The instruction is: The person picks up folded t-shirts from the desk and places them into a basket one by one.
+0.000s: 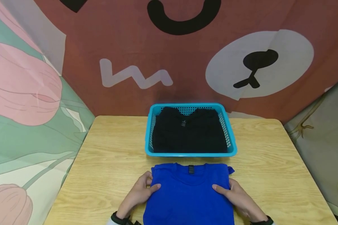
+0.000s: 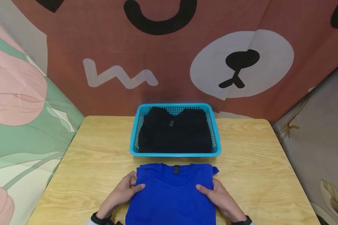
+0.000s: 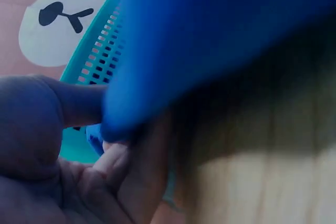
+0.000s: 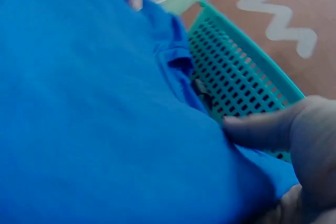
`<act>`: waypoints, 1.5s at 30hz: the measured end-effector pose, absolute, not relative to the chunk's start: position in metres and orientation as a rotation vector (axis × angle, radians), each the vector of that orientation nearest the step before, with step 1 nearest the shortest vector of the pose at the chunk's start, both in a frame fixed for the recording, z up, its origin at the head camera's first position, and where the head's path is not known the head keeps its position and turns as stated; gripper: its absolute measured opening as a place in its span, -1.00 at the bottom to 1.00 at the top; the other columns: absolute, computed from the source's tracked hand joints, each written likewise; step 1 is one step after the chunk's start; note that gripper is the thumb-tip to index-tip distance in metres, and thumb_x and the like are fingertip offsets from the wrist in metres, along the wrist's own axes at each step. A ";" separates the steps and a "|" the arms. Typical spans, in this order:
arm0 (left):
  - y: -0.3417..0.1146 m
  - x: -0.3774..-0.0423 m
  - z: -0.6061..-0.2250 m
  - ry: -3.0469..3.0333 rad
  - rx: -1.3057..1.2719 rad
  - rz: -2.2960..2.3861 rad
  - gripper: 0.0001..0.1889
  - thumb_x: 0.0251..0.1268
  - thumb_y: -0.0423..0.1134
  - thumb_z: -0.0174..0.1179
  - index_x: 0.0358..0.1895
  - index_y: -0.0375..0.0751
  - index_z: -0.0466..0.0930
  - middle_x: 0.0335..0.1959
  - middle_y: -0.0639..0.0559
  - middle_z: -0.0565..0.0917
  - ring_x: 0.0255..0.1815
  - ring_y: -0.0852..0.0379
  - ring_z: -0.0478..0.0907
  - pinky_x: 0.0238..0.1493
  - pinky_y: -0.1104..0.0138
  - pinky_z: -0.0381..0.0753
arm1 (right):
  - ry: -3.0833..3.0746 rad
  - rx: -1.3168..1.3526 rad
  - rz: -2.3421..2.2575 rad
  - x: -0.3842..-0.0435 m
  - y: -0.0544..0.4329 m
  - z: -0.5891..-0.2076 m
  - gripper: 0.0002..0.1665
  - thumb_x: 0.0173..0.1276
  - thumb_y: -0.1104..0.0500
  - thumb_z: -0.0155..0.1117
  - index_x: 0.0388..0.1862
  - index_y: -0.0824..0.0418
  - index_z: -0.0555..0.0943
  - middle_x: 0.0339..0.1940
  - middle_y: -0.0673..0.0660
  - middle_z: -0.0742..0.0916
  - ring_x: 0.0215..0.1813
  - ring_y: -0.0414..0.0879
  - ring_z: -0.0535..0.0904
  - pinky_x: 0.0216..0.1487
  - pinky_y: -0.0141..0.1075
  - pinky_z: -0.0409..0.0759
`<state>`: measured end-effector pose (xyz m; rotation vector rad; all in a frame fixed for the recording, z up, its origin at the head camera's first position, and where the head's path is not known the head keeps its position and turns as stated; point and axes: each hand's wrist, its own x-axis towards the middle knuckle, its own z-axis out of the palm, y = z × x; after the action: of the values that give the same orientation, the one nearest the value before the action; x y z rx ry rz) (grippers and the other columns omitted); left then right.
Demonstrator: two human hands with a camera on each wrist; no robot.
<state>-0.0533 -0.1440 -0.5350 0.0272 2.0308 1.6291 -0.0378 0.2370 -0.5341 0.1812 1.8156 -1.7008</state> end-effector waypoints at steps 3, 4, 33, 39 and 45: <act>-0.141 -0.055 -0.537 2.023 0.002 1.675 -0.65 0.40 -0.19 0.22 0.02 -0.31 0.31 -0.13 -0.16 0.77 -0.29 0.03 0.76 -0.27 0.24 0.71 | 1.732 0.172 -1.699 -0.039 0.246 -0.532 -0.13 0.47 -0.05 0.20 0.46 0.49 0.13 0.17 0.23 0.70 0.10 0.06 0.70 0.10 -0.07 0.68; -0.139 -0.056 -0.538 2.021 -0.001 1.681 -0.61 0.39 -0.18 0.23 0.07 -0.33 0.32 -0.12 -0.16 0.77 -0.27 0.02 0.76 -0.26 0.23 0.71 | 1.724 0.169 -1.694 -0.040 0.248 -0.532 -0.13 0.47 -0.05 0.19 0.45 0.50 0.13 0.16 0.23 0.70 0.10 0.06 0.70 0.10 -0.07 0.68; -0.147 -0.032 -0.507 1.935 0.391 1.714 -0.39 0.52 -0.19 0.06 0.51 -0.10 0.03 0.32 -0.16 0.54 0.24 0.17 0.59 0.11 0.37 0.64 | 1.766 -0.131 -1.604 -0.023 0.269 -0.502 -0.25 0.60 0.02 -0.02 0.55 0.37 0.03 0.38 0.32 0.53 0.26 0.03 0.61 0.16 -0.13 0.65; -0.146 -0.030 -0.489 1.902 0.394 1.737 -0.41 0.52 -0.21 0.05 0.50 -0.07 0.04 0.29 -0.18 0.56 0.19 0.11 0.63 0.04 0.29 0.69 | 1.649 -0.127 -1.676 -0.024 0.273 -0.490 -0.26 0.61 0.07 -0.04 0.55 0.40 -0.02 0.33 0.29 0.58 0.23 0.10 0.63 0.13 -0.03 0.66; -0.148 -0.032 -0.466 1.835 0.364 1.768 -0.39 0.53 -0.20 0.04 0.51 -0.05 -0.01 0.33 -0.25 0.51 0.17 0.03 0.65 -0.02 0.18 0.72 | 1.648 -0.126 -1.679 -0.027 0.275 -0.471 -0.22 0.63 0.07 -0.09 0.57 0.41 -0.15 0.35 0.35 0.54 0.19 0.19 0.65 0.07 0.10 0.66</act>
<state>-0.0316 -0.1476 -0.4656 0.3644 1.8354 1.7675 -0.0266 0.2754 -0.4715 -0.1262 1.6477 -1.6792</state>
